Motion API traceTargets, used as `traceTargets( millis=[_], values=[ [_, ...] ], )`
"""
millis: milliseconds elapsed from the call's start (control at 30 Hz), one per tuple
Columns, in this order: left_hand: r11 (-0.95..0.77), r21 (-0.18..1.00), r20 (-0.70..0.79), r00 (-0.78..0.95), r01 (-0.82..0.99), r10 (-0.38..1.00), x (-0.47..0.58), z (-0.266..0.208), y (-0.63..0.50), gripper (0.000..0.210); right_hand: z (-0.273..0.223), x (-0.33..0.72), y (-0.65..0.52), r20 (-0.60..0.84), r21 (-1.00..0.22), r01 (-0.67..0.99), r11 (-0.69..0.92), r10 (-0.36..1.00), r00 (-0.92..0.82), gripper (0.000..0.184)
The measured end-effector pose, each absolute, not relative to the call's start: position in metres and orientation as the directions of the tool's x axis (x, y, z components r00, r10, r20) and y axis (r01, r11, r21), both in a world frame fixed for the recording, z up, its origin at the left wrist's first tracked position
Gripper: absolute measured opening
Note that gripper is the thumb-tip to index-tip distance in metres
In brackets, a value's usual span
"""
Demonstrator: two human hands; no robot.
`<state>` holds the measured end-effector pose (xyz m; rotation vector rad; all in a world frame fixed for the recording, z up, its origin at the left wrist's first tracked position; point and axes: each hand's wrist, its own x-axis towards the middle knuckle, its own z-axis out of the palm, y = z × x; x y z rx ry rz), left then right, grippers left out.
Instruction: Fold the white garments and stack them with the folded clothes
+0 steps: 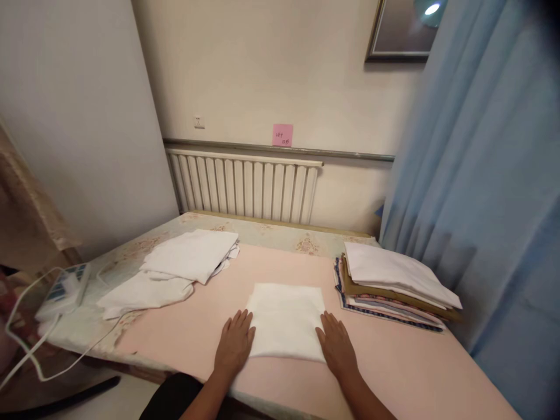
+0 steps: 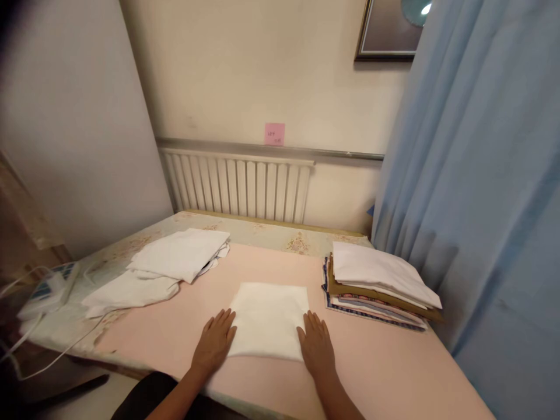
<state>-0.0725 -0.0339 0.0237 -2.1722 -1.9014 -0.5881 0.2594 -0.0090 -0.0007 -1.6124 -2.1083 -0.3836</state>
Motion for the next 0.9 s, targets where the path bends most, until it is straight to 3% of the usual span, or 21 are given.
traceTargets(
  millis=[900],
  values=[
    [-0.154,0.132,0.421,0.086,0.979,0.903,-0.0726,0.0245,-0.0345,0.047,-0.0024,0.2602,-0.0092,0.548,-0.007,0.954,0.298,0.799,-0.246,0.053]
  ],
)
